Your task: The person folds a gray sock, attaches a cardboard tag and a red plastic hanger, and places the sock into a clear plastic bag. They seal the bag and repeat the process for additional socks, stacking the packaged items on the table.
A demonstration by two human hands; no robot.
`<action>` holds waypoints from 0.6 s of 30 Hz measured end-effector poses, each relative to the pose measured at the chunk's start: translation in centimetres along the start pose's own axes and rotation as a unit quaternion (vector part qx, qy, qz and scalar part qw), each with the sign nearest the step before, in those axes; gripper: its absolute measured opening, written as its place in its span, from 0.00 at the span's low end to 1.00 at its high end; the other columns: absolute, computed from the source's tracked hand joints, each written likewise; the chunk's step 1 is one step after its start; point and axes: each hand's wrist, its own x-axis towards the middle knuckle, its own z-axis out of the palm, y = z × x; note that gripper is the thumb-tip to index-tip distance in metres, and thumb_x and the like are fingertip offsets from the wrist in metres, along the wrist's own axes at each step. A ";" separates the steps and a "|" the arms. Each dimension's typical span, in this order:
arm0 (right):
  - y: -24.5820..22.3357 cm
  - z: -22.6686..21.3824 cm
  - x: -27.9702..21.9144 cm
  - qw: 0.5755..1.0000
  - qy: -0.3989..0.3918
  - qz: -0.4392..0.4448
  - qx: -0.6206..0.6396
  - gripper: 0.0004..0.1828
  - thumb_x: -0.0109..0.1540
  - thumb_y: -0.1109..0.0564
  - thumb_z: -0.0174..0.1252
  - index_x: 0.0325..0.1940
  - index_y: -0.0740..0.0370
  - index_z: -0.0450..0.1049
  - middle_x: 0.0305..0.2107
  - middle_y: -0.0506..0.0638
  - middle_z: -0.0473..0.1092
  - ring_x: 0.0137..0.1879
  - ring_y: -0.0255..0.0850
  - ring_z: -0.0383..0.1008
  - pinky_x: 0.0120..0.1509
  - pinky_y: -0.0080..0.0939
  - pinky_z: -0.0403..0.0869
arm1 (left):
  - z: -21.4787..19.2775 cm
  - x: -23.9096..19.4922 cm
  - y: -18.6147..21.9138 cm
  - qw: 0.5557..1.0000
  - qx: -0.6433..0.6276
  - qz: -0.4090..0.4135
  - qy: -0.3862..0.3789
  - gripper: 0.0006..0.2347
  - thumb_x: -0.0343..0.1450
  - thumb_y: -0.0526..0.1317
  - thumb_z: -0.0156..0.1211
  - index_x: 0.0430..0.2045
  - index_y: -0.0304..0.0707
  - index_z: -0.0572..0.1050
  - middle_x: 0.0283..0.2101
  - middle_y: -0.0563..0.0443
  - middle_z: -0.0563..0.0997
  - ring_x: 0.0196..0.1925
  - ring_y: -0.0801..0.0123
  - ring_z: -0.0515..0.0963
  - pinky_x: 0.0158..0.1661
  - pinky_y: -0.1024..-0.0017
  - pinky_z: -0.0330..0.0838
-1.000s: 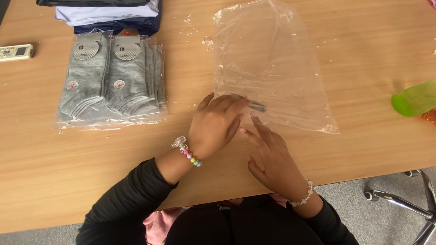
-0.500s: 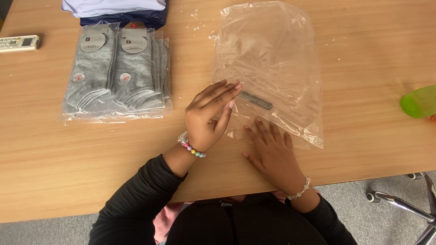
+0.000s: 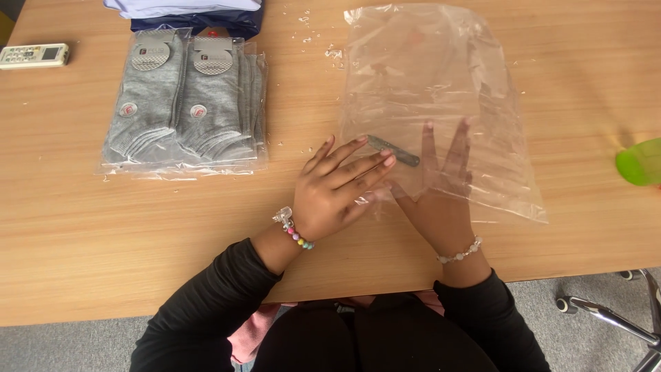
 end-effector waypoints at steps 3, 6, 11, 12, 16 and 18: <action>1.6 0.7 -0.6 0.988 -0.100 0.036 -0.115 0.60 0.57 0.33 0.65 0.84 0.46 0.39 0.78 0.64 0.35 0.80 0.67 0.41 0.71 0.79 0.56 | -2.8 0.2 0.0 0.994 -0.009 -0.039 -0.103 0.39 0.64 0.67 0.67 0.66 0.44 0.69 0.68 0.54 0.72 0.74 0.50 0.65 0.74 0.43 0.35; 4.6 0.8 -2.2 0.988 -0.116 -0.095 -0.047 0.42 0.66 0.45 0.52 0.79 0.64 0.48 0.78 0.58 0.41 0.81 0.63 0.43 0.76 0.72 0.49 | -9.2 1.0 -3.8 0.979 0.083 -0.065 -0.177 0.39 0.70 0.72 0.41 0.66 0.40 0.67 0.67 0.49 0.75 0.76 0.40 0.61 0.66 0.31 0.18; 5.1 -3.8 -5.4 0.918 -0.383 -0.073 0.070 0.28 0.69 0.47 0.42 0.71 0.61 0.61 0.74 0.52 0.53 0.79 0.45 0.49 0.80 0.49 0.44 | -22.5 -3.7 -19.9 0.890 0.332 -0.301 -0.085 0.23 0.85 0.44 0.60 0.63 0.14 0.68 0.60 0.17 0.73 0.59 0.28 0.72 0.51 0.37 0.66; 3.8 -6.0 -5.6 0.917 -0.385 -0.074 0.070 0.28 0.69 0.47 0.42 0.71 0.61 0.61 0.74 0.52 0.53 0.79 0.45 0.49 0.80 0.49 0.44 | -23.6 -3.8 -20.3 0.889 0.333 -0.303 -0.085 0.23 0.85 0.44 0.60 0.63 0.14 0.68 0.60 0.17 0.73 0.59 0.28 0.72 0.51 0.37 0.66; -2.4 -11.7 -2.8 0.917 -0.384 -0.054 0.093 0.25 0.65 0.39 0.49 0.62 0.45 0.77 0.55 0.38 0.80 0.59 0.35 0.80 0.60 0.39 0.72 | -25.7 -2.3 -21.2 0.798 0.175 -0.562 -0.129 0.26 0.81 0.56 0.49 0.59 0.28 0.74 0.54 0.35 0.77 0.53 0.51 0.74 0.46 0.56 0.67; -6.6 -11.5 0.8 0.909 -0.385 -0.094 0.129 0.25 0.64 0.38 0.51 0.61 0.41 0.79 0.53 0.36 0.83 0.55 0.34 0.83 0.56 0.38 0.75 | -25.1 -1.7 -21.4 0.788 0.157 -0.577 -0.148 0.24 0.81 0.55 0.49 0.58 0.31 0.76 0.45 0.37 0.81 0.40 0.56 0.78 0.31 0.58 0.76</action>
